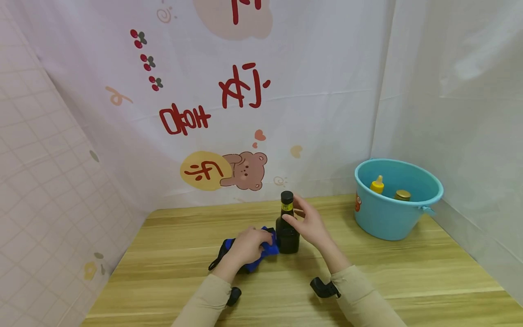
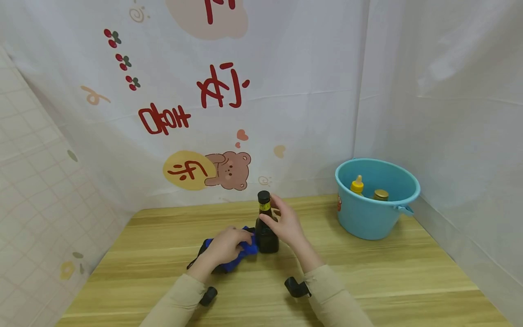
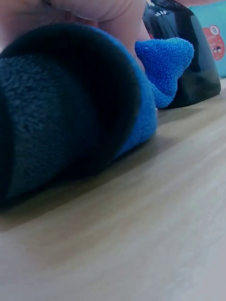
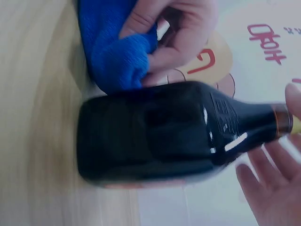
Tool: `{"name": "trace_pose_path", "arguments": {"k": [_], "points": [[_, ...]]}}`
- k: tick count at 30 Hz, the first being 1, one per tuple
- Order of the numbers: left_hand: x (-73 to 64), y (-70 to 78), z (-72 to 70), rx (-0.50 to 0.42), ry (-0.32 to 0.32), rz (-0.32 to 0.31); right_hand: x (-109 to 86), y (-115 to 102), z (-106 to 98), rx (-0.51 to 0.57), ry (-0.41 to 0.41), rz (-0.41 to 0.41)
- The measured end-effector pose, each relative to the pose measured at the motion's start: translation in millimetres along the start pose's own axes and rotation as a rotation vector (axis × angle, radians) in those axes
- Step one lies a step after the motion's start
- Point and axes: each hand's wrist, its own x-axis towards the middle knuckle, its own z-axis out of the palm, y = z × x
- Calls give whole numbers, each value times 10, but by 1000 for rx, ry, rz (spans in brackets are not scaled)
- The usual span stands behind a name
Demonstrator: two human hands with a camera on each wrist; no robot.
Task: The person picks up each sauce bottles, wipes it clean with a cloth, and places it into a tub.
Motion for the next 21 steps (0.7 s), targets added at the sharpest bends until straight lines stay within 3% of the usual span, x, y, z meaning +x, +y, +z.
{"name": "trace_pose_path", "arguments": {"k": [5,8,14,21], "points": [[-36,-41,-48,-46,47,4,-32,-84,94,-146,166,4],[-45,-58,-86,-76,77,-7,-34,-109,137,-238,224,-7],[-42,-78,-164,-130,145,-23,-32,-115,200,-379,272,5],[-57,-76,-232,-142,195,-32,-21,-119,228,-386,299,5]]}}
